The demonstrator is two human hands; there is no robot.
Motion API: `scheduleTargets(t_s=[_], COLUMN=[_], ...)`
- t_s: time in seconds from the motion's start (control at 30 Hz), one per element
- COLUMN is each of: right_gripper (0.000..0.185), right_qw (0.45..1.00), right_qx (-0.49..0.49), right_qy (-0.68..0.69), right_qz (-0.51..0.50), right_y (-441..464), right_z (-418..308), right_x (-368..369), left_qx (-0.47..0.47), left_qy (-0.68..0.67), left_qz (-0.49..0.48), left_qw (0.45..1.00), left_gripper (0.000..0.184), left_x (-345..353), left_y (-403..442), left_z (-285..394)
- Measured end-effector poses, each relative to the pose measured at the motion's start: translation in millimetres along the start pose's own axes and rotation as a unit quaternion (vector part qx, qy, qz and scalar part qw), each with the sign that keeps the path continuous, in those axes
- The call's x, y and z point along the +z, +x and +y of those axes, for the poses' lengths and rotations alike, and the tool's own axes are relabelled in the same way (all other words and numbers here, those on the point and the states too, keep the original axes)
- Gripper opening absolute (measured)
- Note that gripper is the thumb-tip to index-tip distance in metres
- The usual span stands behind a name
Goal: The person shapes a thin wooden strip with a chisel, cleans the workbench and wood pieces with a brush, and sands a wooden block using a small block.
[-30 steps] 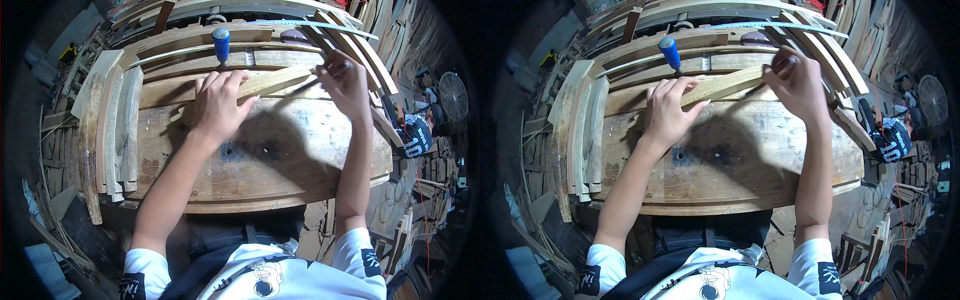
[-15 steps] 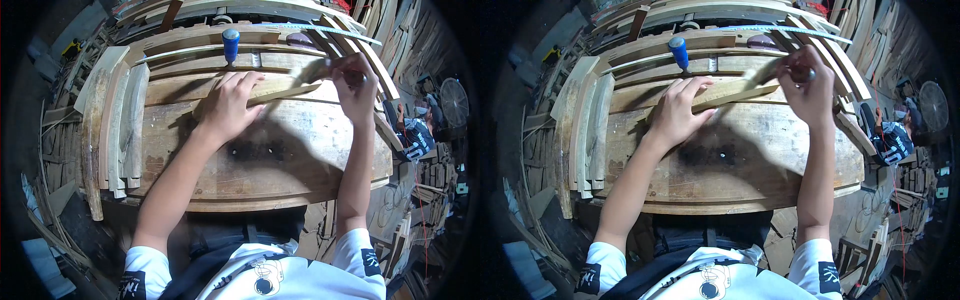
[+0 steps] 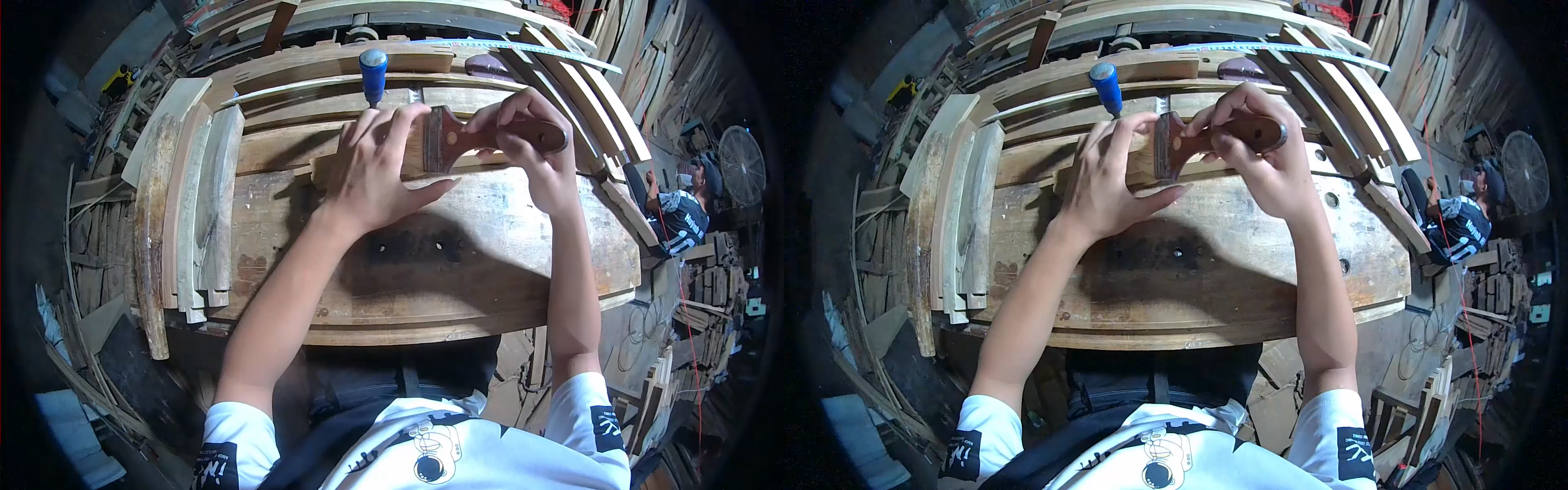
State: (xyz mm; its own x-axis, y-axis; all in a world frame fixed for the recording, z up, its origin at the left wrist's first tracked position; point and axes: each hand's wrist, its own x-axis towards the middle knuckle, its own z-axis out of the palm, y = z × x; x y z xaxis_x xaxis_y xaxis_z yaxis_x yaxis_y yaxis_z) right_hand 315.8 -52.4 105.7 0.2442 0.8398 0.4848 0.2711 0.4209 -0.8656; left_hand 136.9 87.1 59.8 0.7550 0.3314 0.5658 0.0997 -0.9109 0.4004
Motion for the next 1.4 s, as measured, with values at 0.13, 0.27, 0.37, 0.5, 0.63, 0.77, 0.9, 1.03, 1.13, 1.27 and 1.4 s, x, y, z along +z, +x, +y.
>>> scheduleTargets(t_s=[0.13,0.27,0.37,0.5,0.63,0.77,0.9,1.03,1.13,1.27,1.4], right_gripper=[0.013,0.036,0.067,0.063,0.05,0.037,0.03,0.031,0.036,0.039,0.037], right_qw=[1.0,0.99,0.972,0.87,0.879,0.852,0.849,0.868,0.887,0.891,0.904], right_qx=[0.026,-0.04,-0.085,0.073,0.243,0.097,0.063,0.023,0.069,0.097,0.089], right_qy=[-0.007,-0.126,-0.213,-0.48,-0.394,-0.504,-0.517,-0.492,-0.455,-0.44,-0.411], right_qz=[0.007,-0.052,-0.047,-0.08,-0.116,-0.106,-0.089,-0.062,-0.042,-0.059,-0.081], right_y=[-0.6,2.7,4.7,2.6,6.2,2.9,4.6,3.3,2.1,1.2,4.0], right_z=[3.1,2.0,10.5,6.0,9.4,22.2,20.3,27.3,24.8,28.0,28.3], right_x=[12.3,19.1,1.0,-13.4,-7.4,-10.0,-7.7,-6.9,-2.1,-3.8,-3.9], left_qx=[0.057,0.037,0.014,-0.034,-0.128,-0.005,-0.006,-0.103,-0.076,-0.118,-0.096], left_qy=[0.072,0.105,0.142,0.151,0.039,-0.078,-0.144,0.018,0.109,-0.039,-0.183], left_qz=[0.081,0.083,0.115,0.171,0.083,0.142,0.143,0.117,0.182,0.133,0.072], left_qw=[0.992,0.99,0.983,0.973,0.988,0.987,0.979,0.988,0.974,0.983,0.976], left_gripper=[0.061,0.033,0.019,0.014,0.016,0.015,0.013,0.018,0.015,0.019,0.02], left_x=[10.5,4.8,-3.8,-13.4,-7.9,1.3,13.9,-8.1,-15.8,-8.6,0.6], left_y=[3.2,2.0,3.7,3.0,0.4,-0.9,-2.0,-1.0,2.2,0.4,-1.1], left_z=[14.9,17.9,5.2,-16.7,-1.1,15.3,18.9,3.9,-19.4,-14.4,7.9])
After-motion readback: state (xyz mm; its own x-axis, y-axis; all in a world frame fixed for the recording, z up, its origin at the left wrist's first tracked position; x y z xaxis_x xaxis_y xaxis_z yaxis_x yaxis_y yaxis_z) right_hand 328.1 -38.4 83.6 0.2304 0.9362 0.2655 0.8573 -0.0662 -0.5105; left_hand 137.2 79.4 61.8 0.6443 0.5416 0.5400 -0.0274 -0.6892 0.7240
